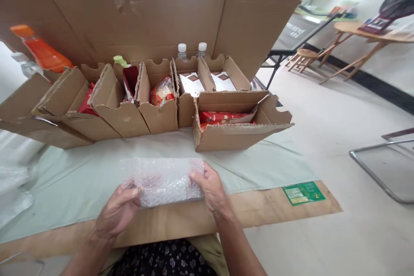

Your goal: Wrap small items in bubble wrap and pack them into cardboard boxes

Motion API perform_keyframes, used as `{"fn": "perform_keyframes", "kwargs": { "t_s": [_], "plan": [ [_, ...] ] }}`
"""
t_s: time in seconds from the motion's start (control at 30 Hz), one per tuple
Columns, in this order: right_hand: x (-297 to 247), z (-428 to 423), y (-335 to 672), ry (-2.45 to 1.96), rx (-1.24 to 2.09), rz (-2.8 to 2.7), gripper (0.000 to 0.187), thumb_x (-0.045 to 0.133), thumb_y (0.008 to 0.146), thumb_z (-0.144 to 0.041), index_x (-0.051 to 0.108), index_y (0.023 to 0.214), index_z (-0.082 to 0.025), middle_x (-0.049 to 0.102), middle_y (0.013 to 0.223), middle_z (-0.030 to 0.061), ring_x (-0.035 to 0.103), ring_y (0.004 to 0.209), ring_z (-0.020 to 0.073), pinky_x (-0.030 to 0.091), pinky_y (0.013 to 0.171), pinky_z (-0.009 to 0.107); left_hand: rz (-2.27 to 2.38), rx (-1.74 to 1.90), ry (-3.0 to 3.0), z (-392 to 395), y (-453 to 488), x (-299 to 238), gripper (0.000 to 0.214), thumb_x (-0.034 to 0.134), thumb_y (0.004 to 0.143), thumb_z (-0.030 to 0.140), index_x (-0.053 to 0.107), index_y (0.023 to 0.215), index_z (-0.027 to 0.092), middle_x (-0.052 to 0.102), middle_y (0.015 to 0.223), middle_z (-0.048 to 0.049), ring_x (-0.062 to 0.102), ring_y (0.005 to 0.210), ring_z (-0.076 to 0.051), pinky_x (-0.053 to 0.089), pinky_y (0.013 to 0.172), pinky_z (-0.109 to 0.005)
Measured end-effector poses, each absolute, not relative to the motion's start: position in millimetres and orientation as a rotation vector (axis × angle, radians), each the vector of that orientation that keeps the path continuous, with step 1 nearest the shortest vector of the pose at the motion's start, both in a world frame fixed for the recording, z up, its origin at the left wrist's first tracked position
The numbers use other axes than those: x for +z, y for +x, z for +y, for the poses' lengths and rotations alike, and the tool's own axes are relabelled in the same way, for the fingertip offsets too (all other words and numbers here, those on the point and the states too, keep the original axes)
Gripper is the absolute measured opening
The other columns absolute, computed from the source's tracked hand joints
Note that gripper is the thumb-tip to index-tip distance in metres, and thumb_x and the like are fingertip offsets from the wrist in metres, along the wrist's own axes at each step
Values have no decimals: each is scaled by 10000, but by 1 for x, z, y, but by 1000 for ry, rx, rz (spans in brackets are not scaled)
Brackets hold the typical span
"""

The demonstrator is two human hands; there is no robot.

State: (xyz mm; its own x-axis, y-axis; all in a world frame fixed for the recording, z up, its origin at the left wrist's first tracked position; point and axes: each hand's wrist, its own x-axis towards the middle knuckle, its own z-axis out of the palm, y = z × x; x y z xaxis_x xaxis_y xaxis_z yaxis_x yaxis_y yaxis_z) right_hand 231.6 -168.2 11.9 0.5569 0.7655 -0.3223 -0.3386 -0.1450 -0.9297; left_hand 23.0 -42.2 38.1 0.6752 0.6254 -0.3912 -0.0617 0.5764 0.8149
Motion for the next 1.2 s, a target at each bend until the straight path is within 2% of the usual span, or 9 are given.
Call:
{"fn": "perform_keyframes", "kwargs": {
  "t_s": [0.2,0.33,0.47,0.57,0.63,0.77,0.93,1.07,1.2],
  "plan": [
    [-5,-176,247,-1764,707,-542,468,732,767,-603,671,984,-193,679,781,40,589,672,182,494,659,323,1091,401,1431,-24,6,20,381,740,759,586,683,665,221,651,651,-1,596,645,-196,495,615,-297],
    [-10,-173,256,-2077,396,-739,617,720,785,-569,659,1232,-149,715,1003,131,625,862,280,491,881,472,1289,380,1889,-14,-16,15,278,716,784,509,735,900,257,656,630,20,580,561,-198,466,588,-313],
    [0,-179,259,-2344,-88,-1068,624,509,972,-552,582,1391,-96,660,1311,252,626,1123,393,456,972,573,1323,685,2230,-19,-25,18,380,611,921,440,686,1240,249,757,1057,-96,716,964,-300,575,861,-436],
    [3,-163,232,-2247,-150,-1353,492,405,1047,-381,565,1440,-132,593,1474,206,550,1342,358,429,1079,536,964,743,2477,-35,-6,17,552,581,970,400,523,1490,224,573,1517,-163,520,1424,-345,438,1168,-514],
    [-5,-146,208,-2119,-32,-1637,478,382,1041,-263,547,1473,-141,544,1550,160,480,1448,297,411,1143,472,701,572,2617,-45,11,9,684,573,983,430,389,1583,160,431,1640,-192,371,1544,-356,329,1253,-537],
    [-32,-153,206,-2065,79,-1956,530,446,1034,-321,510,1517,-112,496,1596,150,436,1495,287,371,1207,466,627,187,2811,-52,25,-17,718,490,1023,481,358,1570,36,379,1651,-253,343,1554,-397,291,1255,-599],
    [-27,-221,258,-2497,-277,-1470,613,367,1071,-420,398,1590,-94,493,1579,218,456,1469,377,357,1170,594,683,146,2967,-49,14,-31,680,438,1041,474,347,1584,75,330,1687,-208,306,1575,-369,245,1272,-588],
    [-7,-199,221,-2299,-241,-1611,623,413,1061,-369,314,1641,-164,382,1669,137,333,1556,313,309,1229,524,666,225,3025,-49,11,-35,650,434,1041,459,380,1576,93,371,1672,-200,330,1566,-359,240,1271,-566],
    [-20,-183,201,-2051,-62,-1924,508,456,1054,-403,519,1514,-199,530,1579,85,471,1474,261,368,1212,479,614,338,3074,-47,6,-44,628,456,1038,443,401,1571,116,405,1657,-191,355,1555,-344,254,1266,-539]
  ]
}}
